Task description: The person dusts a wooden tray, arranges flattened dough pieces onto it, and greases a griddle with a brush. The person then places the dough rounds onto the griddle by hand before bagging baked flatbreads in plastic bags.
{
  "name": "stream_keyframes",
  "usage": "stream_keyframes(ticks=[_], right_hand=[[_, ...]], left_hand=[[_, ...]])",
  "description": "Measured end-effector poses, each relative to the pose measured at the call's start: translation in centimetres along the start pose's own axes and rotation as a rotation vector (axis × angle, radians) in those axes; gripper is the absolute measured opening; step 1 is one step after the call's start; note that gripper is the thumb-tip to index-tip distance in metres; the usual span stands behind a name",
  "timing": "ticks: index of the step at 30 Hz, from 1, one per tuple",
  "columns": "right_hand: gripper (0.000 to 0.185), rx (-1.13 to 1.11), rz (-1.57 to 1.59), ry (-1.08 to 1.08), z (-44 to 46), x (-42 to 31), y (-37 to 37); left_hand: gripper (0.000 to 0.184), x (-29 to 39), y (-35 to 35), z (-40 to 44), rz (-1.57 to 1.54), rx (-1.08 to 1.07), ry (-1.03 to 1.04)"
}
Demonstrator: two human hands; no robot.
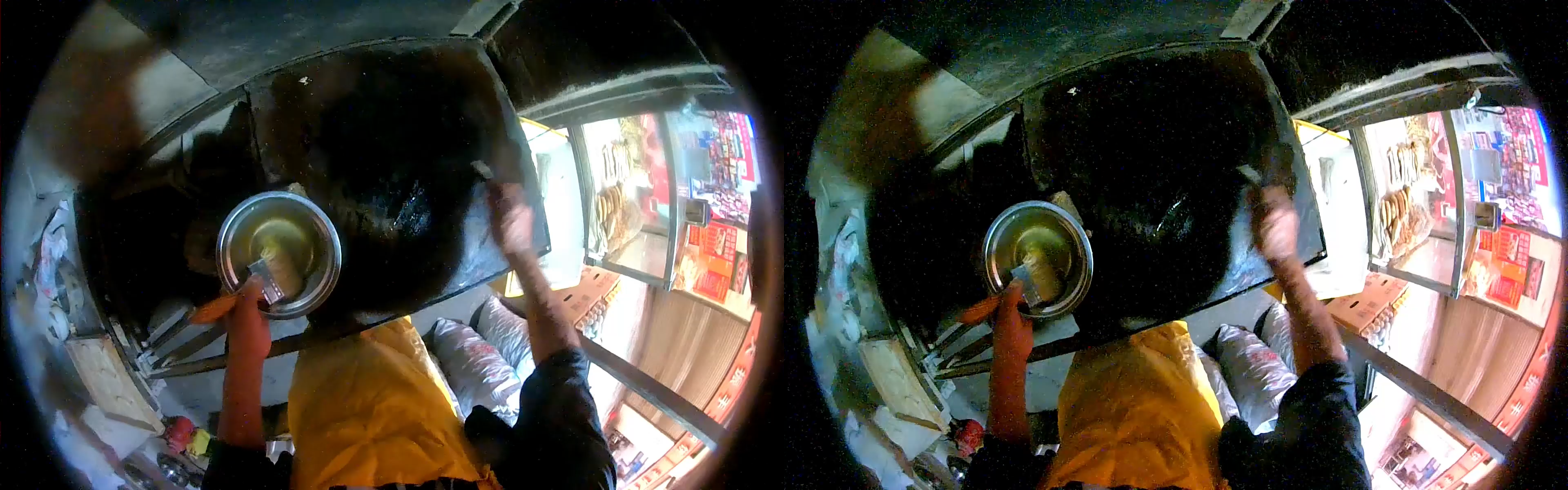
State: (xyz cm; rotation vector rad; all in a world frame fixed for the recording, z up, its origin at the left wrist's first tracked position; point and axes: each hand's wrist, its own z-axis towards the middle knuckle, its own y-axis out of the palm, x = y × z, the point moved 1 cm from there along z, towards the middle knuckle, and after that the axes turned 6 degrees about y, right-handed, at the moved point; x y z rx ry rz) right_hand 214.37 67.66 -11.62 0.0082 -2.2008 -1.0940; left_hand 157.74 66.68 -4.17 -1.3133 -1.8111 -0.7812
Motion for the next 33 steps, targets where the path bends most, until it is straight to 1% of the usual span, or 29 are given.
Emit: stream_keyframes(ticks=[2, 3, 4, 5, 6, 7, 8, 9, 10, 11, 12, 13, 14, 15, 16, 17, 18, 19, 21, 22, 24, 25, 26, 27, 28, 29, 30, 31, 33], right_hand=[[0.024, -0.664, 1.693, 0.680, -1.9, 5.8, 6.4], [0.024, -0.983, 2.534, 1.018, -1.9, 6.9, 7.9], [0.023, -1.035, 2.596, 0.856, -2.0, 8.6, 5.9], [0.023, -1.104, 2.624, 0.637, -1.4, 12.0, 3.8], [0.023, -1.156, 2.639, 0.412, -0.8, 15.5, 1.7], [0.024, -0.641, 2.781, 0.726, -0.2, 18.4, 1.1], [0.025, -0.085, 2.768, 0.927, 0.3, 21.4, 0.5], [0.028, 0.075, 2.850, 0.962, 3.0, 22.8, 1.8], [0.031, 0.122, 2.793, 0.991, 5.8, 22.8, 2.4], [0.032, 0.195, 2.707, 0.913, 9.0, 21.0, 2.5], [0.033, 0.318, 2.571, 0.877, 12.4, 20.5, 5.6], [0.034, 0.375, 2.455, 0.739, 15.9, 18.8, 7.6], [0.032, 0.276, 2.392, 0.801, 20.6, 14.3, 7.1], [0.030, 0.175, 2.328, 0.855, 25.3, 9.9, 6.8], [0.026, 0.165, 2.344, 0.896, 26.9, 7.8, 11.4], [0.024, 0.144, 2.363, 0.925, 27.2, 6.0, 15.5], [0.028, -0.098, 2.605, 0.897, 26.2, 4.2, 18.9], [0.028, -0.109, 2.609, 0.885, 23.7, 2.8, 20.1], [0.035, -0.684, 2.704, 0.919, 16.8, -0.1, 22.3], [0.036, -0.749, 2.651, 0.960, 12.7, -1.1, 21.7], [0.042, -0.421, 2.476, 0.936, 4.6, -1.8, 15.7], [0.045, -0.321, 2.438, 0.914, 1.1, -0.5, 12.0], [0.042, -0.336, 2.497, 0.933, -0.8, 2.8, 9.1], [0.040, -0.351, 2.556, 0.954, -2.8, 6.0, 6.2], [0.034, -0.402, 2.606, 0.866, -3.3, 11.2, 4.6], [0.028, -0.454, 2.654, 0.783, -3.6, 13.6, 3.9], [0.027, -0.319, 2.637, 0.813, -3.7, 13.4, 3.9], [0.026, -0.186, 2.610, 0.841, -3.5, 12.7, 4.3], [0.023, -0.736, 2.327, 0.703, -4.7, 5.4, 2.9]], left_hand=[[0.036, 0.1, 0.4, -0.5, 0.138, -0.049, 0.072], [0.042, 1.7, 2.3, -1.2, -0.010, 0.022, -0.028], [0.048, 2.4, 3.4, -1.8, -0.159, 0.095, -0.134], [0.048, 2.3, 3.6, -2.3, -0.167, 0.104, -0.139], [0.049, 2.3, 3.6, -2.6, -0.091, 0.138, -0.147], [0.049, 2.2, 3.4, -2.8, -0.054, 0.156, -0.148], [0.050, 2.1, 3.2, -2.9, -0.016, 0.174, -0.150], [0.054, 1.7, 2.8, -3.1, -0.021, 0.131, -0.180], [0.058, 1.4, 2.5, -3.4, -0.026, 0.090, -0.210], [0.058, 1.3, 2.2, -3.5, -0.026, 0.098, -0.209], [0.054, 1.3, 2.0, -3.6, -0.075, 0.194, -0.295], [0.052, 1.2, 1.6, -3.8, -0.126, 0.292, -0.377], [0.056, -0.6, -0.1, -3.5, -0.146, 0.200, -0.237], [0.056, -2.6, -2.2, -3.5, -0.142, 0.221, -0.224], [0.053, -4.5, -4.3, -3.8, 0.054, 0.180, -0.148], [0.052, -5.0, -5.3, -4.2, 0.156, 0.155, -0.122], [0.051, -5.6, -6.2, -4.5, 0.258, 0.133, -0.096], [0.047, -5.6, -6.4, -4.4, 0.379, 0.123, -0.153], [0.043, -4.1, -4.6, -4.2, 0.489, 0.091, -0.212], [0.044, -1.6, -1.8, -4.4, 0.196, 0.114, -0.162], [0.044, 0.8, 0.7, -3.9, -0.117, 0.130, -0.118], [0.046, 1.2, 1.2, -3.5, -0.088, 0.210, -0.227], [0.047, 1.4, 1.3, -3.4, -0.051, 0.287, -0.336], [0.047, 0.6, 1.2, -3.2, -0.050, 0.278, -0.338], [0.046, -0.6, 1.0, -2.7, 0.108, 0.160, -0.120], [0.046, -0.2, 1.4, -2.5, 0.194, 0.086, -0.010], [0.046, 0.3, 1.8, -2.3, 0.276, 0.022, 0.106], [0.051, 2.2, 2.9, -2.1, 0.143, 0.055, -0.061], [0.057, 2.3, 3.1, -2.1, 0.021, 0.082, -0.233]])
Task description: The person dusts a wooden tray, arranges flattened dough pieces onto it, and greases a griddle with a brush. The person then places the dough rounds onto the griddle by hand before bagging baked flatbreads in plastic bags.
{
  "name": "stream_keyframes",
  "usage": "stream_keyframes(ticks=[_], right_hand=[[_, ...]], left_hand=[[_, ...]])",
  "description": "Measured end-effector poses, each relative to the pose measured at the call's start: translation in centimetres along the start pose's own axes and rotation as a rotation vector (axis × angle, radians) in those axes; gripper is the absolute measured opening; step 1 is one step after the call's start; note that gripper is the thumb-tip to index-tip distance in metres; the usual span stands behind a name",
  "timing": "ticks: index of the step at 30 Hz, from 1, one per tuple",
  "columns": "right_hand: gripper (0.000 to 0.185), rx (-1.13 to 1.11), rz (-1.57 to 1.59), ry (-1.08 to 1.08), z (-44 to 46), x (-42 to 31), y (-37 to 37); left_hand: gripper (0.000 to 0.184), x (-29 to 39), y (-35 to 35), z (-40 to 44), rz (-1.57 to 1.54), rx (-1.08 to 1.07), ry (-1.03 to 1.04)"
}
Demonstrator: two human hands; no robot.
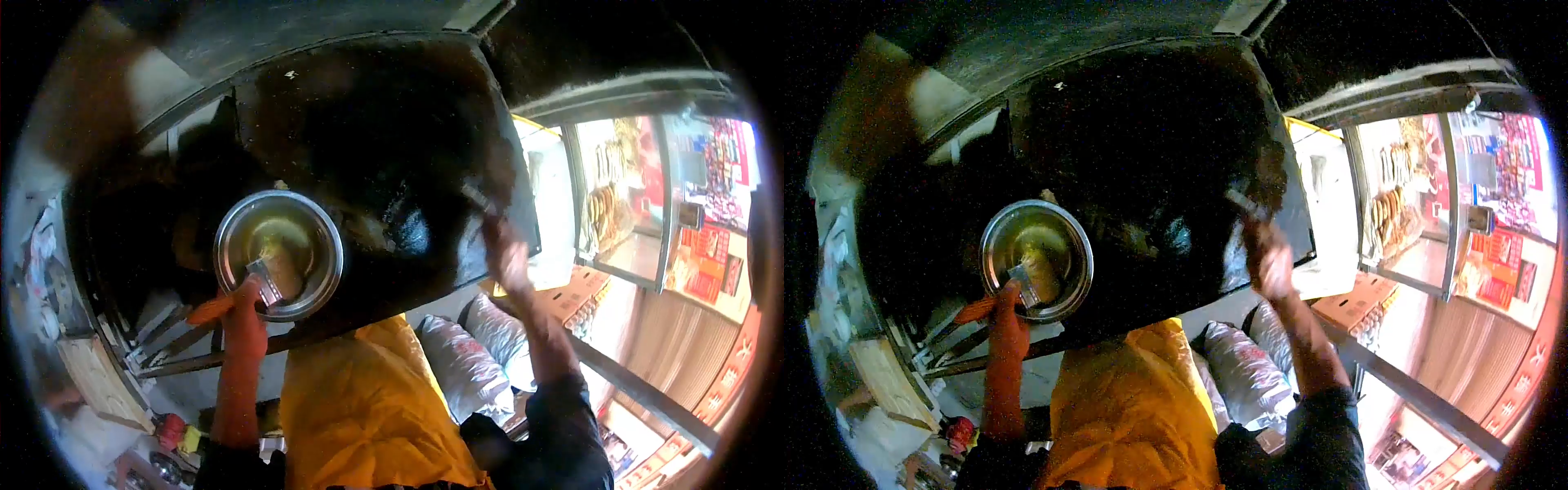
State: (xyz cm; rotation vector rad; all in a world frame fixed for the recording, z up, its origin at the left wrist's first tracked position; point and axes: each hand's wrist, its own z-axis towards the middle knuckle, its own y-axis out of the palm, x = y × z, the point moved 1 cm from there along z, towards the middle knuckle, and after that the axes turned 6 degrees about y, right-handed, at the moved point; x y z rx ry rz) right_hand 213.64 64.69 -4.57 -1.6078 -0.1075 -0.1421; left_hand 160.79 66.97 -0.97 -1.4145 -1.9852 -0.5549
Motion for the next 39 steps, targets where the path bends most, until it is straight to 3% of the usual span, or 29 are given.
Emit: stream_keyframes(ticks=[2, 3, 5, 6, 7, 8, 10, 14, 15, 17, 19, 20, 21, 22, 23, 24, 26, 27, 29, 30, 31, 33, 34, 36, 38, 39], right_hand=[[0.030, -0.094, 0.482, 0.317, 6.5, -0.9, -6.0], [0.030, -0.089, 0.488, 0.323, 5.7, -2.2, -5.8], [0.016, 0.035, 0.348, -0.019, 1.5, -5.0, -4.9], [0.018, 0.003, 0.170, -0.112, -2.6, -6.6, -1.7], [0.009, 0.014, 0.281, -0.339, -4.2, -9.5, -5.3], [0.018, -0.004, 0.349, -0.396, -5.6, -12.5, -6.4], [0.030, 0.014, 0.691, -0.396, -4.4, -16.0, -8.3], [0.031, 0.184, 0.624, -0.665, 4.8, -17.8, -6.0], [0.029, 0.209, 0.580, -0.683, 7.8, -18.4, -4.8], [0.027, 0.197, 0.503, -0.635, 15.3, -19.3, 1.8], [0.021, 0.339, 0.200, -0.759, 24.2, -19.6, -2.9], [0.021, 0.334, 0.215, -0.767, 28.6, -18.3, -1.3], [0.023, 0.226, 0.240, -0.594, 33.1, -15.1, 0.7], [0.028, 0.112, 0.255, -0.417, 34.9, -11.5, 2.2], [0.028, 0.153, 0.255, -0.308, 34.4, -7.5, 2.5], [0.031, 0.174, 0.277, -0.187, 32.9, -5.5, 1.3], [0.037, 0.191, 0.358, 0.071, 27.6, -2.2, -2.2], [0.035, 0.122, 0.244, 0.098, 23.7, 0.3, -0.9], [0.039, -0.072, 0.357, 0.349, 14.4, 0.2, -2.2], [0.042, 0.051, 0.146, 0.183, 8.9, 0.3, -1.0], [0.041, 0.117, 0.286, 0.101, 3.5, 0.0, 0.5], [0.033, 0.117, 0.214, 0.012, -1.3, -8.8, -4.2], [0.029, -0.113, 0.177, 0.135, -1.7, -13.5, -7.0], [0.032, 0.017, 0.373, -0.044, -3.0, -20.1, -9.4], [0.038, 0.121, 0.519, -0.286, -1.6, -24.2, -10.6], [0.040, -0.005, 0.593, -0.182, -1.3, -24.9, -9.7]], left_hand=[[0.061, -1.5, -1.9, 0.9, 0.926, -0.287, 0.616], [0.061, -1.0, -1.0, 0.9, 0.933, -0.289, 0.623], [0.056, -0.7, 1.4, 0.3, -0.014, -0.076, 0.115], [0.056, -0.5, 1.9, -0.4, -0.018, -0.071, 0.113], [0.056, -0.2, 2.1, -1.0, -0.040, -0.063, 0.101], [0.056, -0.2, 2.0, -1.1, -0.056, -0.057, 0.100], [0.058, -0.9, 1.2, -1.0, -0.088, -0.033, 0.055], [0.068, -1.7, -1.1, -1.7, -0.078, 0.056, -0.056], [0.068, -2.0, -1.7, -1.9, -0.083, 0.068, -0.053], [0.050, -3.0, -3.2, -1.9, 0.103, 0.129, 0.034], [0.039, 1.8, -0.3, -3.7, -0.021, 0.027, 0.350], [0.039, 0.4, -2.2, -3.4, -0.015, 0.042, 0.344], [0.038, -2.1, -5.2, -3.0, 0.520, -0.015, 0.582], [0.038, -3.3, -6.3, -2.7, 0.794, -0.068, 0.675], [0.038, -4.6, -7.5, -2.3, 1.054, -0.100, 0.789], [0.041, -5.3, -8.2, -1.7, 0.711, -0.066, 0.483], [0.045, -4.9, -8.1, -1.3, 0.356, -0.051, 0.180], [0.047, -3.5, -6.9, -1.4, 0.294, 0.029, 0.170], [0.049, -1.6, -6.0, -0.8, 0.225, 0.094, 0.162], [0.050, -0.9, -5.9, -0.3, 0.244, 0.049, 0.164], [0.050, 0.4, -5.5, 0.1, 0.259, 0.014, 0.169], [0.049, 4.0, -4.1, 0.3, 0.160, -0.034, 0.089], [0.048, 5.2, -3.6, 0.1, 0.050, -0.047, -0.002], [0.046, 4.2, -4.6, 1.2, 0.169, -0.159, 0.101], [0.054, 7.4, -2.9, -1.3, 0.091, -0.181, 0.061], [0.050, 6.5, -3.6, -0.7, 0.094, -0.263, 0.120]])
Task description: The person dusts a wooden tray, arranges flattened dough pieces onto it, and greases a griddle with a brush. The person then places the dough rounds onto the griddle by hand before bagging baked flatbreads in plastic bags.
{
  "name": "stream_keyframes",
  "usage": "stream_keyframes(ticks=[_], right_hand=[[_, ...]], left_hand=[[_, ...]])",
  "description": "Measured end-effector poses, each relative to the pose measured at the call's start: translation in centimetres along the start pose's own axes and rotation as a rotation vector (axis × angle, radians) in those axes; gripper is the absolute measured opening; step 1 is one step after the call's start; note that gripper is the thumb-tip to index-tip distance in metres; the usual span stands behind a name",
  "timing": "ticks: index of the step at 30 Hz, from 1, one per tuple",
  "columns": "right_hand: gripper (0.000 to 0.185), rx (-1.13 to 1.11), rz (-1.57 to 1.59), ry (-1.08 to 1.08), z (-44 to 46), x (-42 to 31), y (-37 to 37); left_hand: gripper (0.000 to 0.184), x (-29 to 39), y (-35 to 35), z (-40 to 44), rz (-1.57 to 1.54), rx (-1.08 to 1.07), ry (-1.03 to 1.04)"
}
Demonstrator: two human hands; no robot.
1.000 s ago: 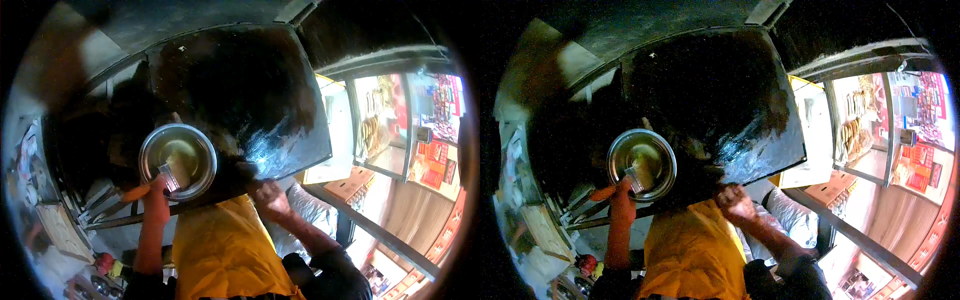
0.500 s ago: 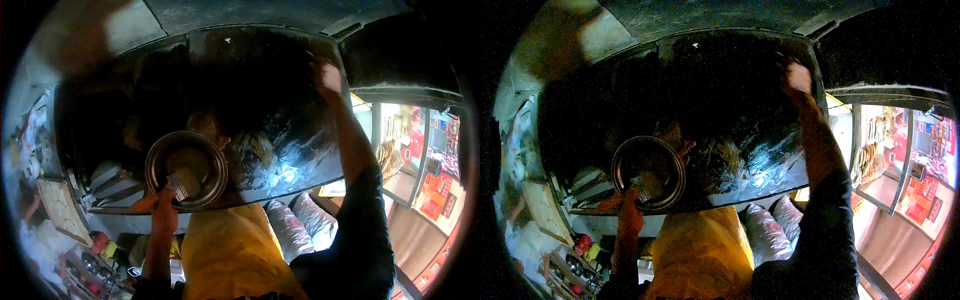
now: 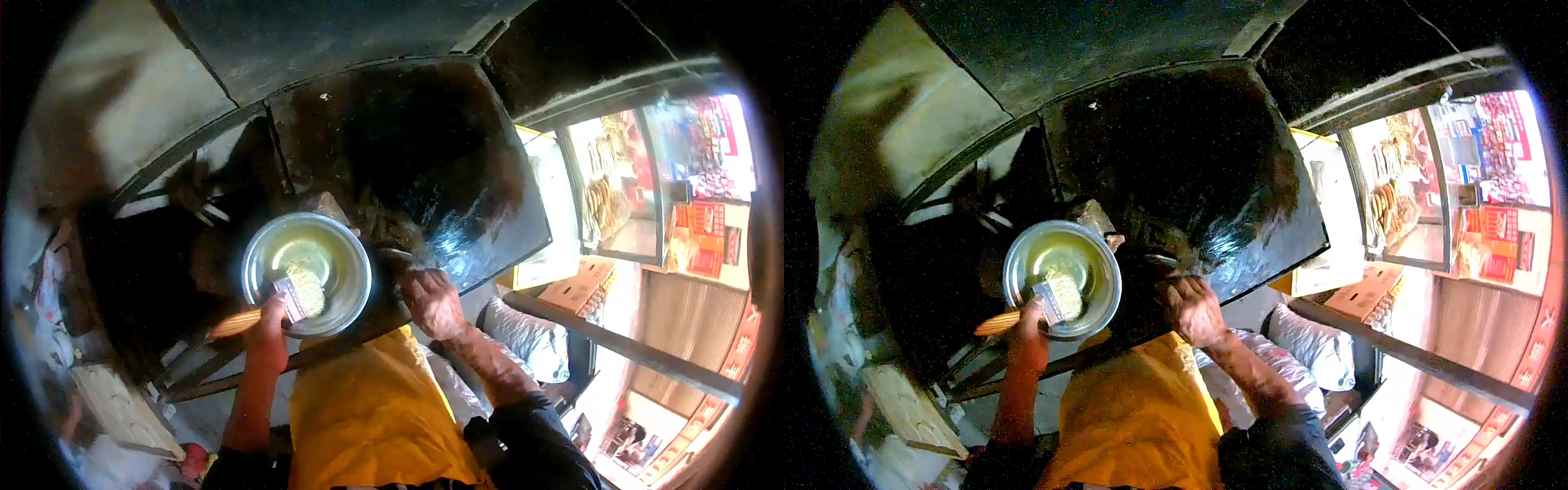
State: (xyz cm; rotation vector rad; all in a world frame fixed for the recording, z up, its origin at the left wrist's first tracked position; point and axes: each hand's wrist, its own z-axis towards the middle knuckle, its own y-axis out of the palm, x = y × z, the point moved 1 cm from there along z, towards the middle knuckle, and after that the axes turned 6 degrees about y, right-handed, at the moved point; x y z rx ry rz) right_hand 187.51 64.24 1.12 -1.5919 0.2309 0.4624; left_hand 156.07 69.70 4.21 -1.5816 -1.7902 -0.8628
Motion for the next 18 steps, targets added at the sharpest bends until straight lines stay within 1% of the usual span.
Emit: stream_keyframes(ticks=[1, 2, 3, 4, 5, 7, 8, 9, 10, 11, 12, 13, 15, 16, 17, 18], right_hand=[[0.042, -0.087, 0.087, 0.125, 0.2, 0.2, 0.9], [0.044, -0.033, 0.297, 0.048, 1.4, -0.7, -1.3], [0.032, 0.075, 0.327, 0.202, 0.4, 1.5, 0.7], [0.026, 0.039, 0.593, 0.349, 0.7, 1.0, -0.8], [0.021, 0.000, 0.858, 0.494, 1.1, 0.5, -2.3], [0.025, 0.017, 1.026, 0.623, -1.0, 2.1, -3.0], [0.020, 0.192, 1.024, 0.592, -2.8, 3.4, -1.8], [0.020, 0.320, 1.039, 0.585, -4.4, 5.1, -1.0], [0.020, 0.397, 0.951, 0.595, -5.8, 6.2, -1.1], [0.020, 0.498, 0.911, 0.504, -6.6, 6.4, -1.0], [0.023, 0.492, 0.847, 0.598, -8.0, 6.4, -1.0], [0.026, 0.491, 0.777, 0.690, -9.2, 5.1, -2.0], [0.027, 0.544, 0.876, 0.582, -11.4, 1.3, -2.9], [0.028, 0.471, 0.952, 0.551, -12.4, -1.2, -3.5], [0.026, 0.432, 0.946, 0.454, -13.2, -4.2, -4.2], [0.023, 0.399, 1.115, 0.395, -14.1, -7.4, -4.1]], left_hand=[[0.046, 0.4, -0.1, -1.2, 0.078, 0.006, 0.008], [0.042, -1.0, -1.6, -1.7, 0.284, -0.069, 0.200], [0.039, -2.6, -2.9, -2.1, 0.488, -0.141, 0.388], [0.035, -1.4, -1.9, -3.2, 0.270, -0.064, 0.206], [0.035, -2.3, -2.0, -3.8, 0.264, -0.061, 0.218], [0.032, -5.8, -2.5, -4.9, -0.238, 0.021, 0.166], [0.031, -7.6, -3.3, -5.5, -0.368, -0.020, 0.157], [0.031, -8.3, -3.3, -6.6, -0.418, -0.051, 0.197], [0.032, -9.6, -3.7, -7.6, -0.441, -0.038, 0.181], [0.032, -10.4, -4.1, -9.0, -0.461, -0.026, 0.162], [0.033, -10.8, -4.7, -10.8, -0.436, -0.009, 0.048], [0.033, -12.2, -5.2, -11.9, -0.463, -0.033, 0.074], [0.035, -13.1, -5.5, -14.5, -0.489, 0.024, 0.082], [0.037, -13.0, -5.8, -16.0, -0.434, 0.057, 0.035], [0.036, -14.3, -6.5, -16.8, -0.486, 0.036, 0.078], [0.035, -14.3, -6.8, -18.1, -0.484, 0.044, 0.095]])
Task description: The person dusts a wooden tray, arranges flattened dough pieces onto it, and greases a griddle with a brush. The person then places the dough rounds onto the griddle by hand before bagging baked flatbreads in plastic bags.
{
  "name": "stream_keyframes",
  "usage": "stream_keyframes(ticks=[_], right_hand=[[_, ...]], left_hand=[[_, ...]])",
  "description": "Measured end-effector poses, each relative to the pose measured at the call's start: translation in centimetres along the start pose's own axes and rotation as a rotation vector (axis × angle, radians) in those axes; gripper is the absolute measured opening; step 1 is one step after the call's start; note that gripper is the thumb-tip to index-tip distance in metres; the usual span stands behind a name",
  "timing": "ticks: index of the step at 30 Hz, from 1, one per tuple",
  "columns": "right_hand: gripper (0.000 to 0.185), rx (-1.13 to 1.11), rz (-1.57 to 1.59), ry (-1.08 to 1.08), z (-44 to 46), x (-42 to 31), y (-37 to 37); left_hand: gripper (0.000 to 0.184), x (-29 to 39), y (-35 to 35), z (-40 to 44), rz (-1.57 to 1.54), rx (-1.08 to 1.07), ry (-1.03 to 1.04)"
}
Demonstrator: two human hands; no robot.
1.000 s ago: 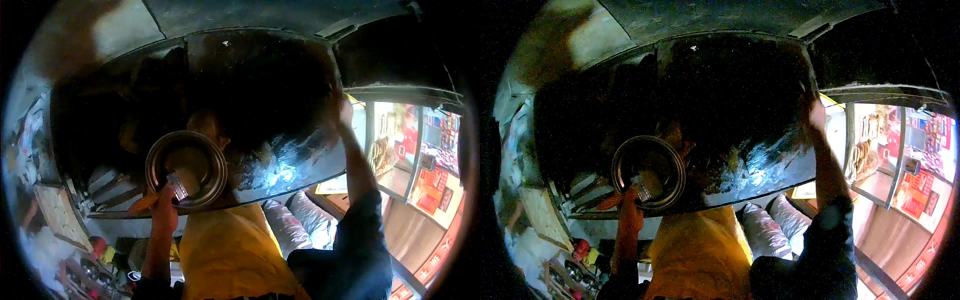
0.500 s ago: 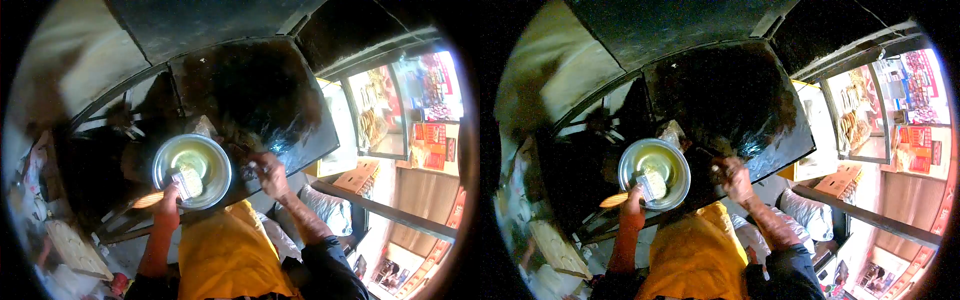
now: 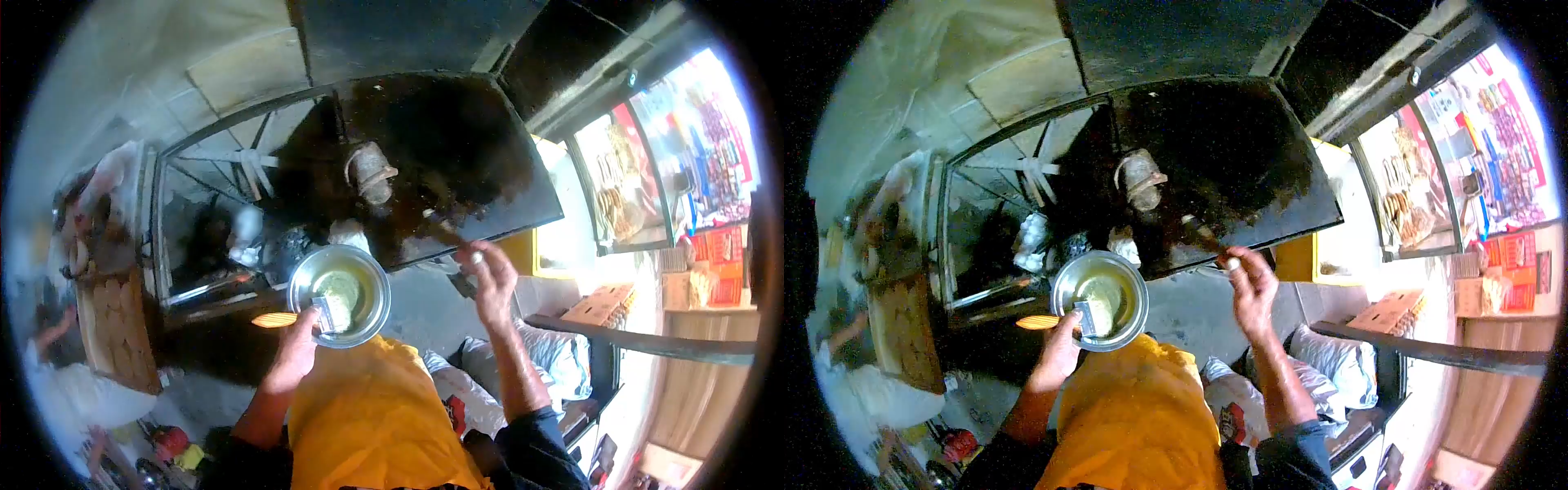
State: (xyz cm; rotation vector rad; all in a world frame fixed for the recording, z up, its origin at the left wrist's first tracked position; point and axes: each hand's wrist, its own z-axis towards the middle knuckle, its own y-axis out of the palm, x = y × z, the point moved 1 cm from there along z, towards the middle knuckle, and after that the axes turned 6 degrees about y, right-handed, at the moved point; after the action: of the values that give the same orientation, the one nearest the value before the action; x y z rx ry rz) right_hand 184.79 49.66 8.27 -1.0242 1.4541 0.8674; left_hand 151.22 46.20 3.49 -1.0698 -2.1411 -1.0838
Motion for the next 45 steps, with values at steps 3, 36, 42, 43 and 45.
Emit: stream_keyframes(ticks=[3, 36, 42, 43, 45], right_hand=[[0.027, -0.382, -0.065, -0.150, -5.5, -2.7, 4.7], [0.034, -0.716, -0.755, 0.258, -30.7, 10.7, 46.9], [0.033, -0.678, -0.884, 0.347, -30.1, 9.8, 50.1], [0.032, -0.709, -0.893, 0.299, -29.9, 10.2, 50.4], [0.032, -0.753, -0.869, 0.238, -29.1, 11.3, 51.4]], left_hand=[[0.029, -1.0, -3.1, -1.7, -0.035, 0.027, -0.053], [0.050, 47.2, -59.5, 23.2, -0.316, 0.496, 0.332], [0.050, 50.9, -55.7, 26.1, -0.251, 0.407, 0.360], [0.050, 51.7, -54.5, 26.3, -0.245, 0.391, 0.338], [0.049, 51.4, -55.1, 29.4, -0.194, 0.356, 0.317]])
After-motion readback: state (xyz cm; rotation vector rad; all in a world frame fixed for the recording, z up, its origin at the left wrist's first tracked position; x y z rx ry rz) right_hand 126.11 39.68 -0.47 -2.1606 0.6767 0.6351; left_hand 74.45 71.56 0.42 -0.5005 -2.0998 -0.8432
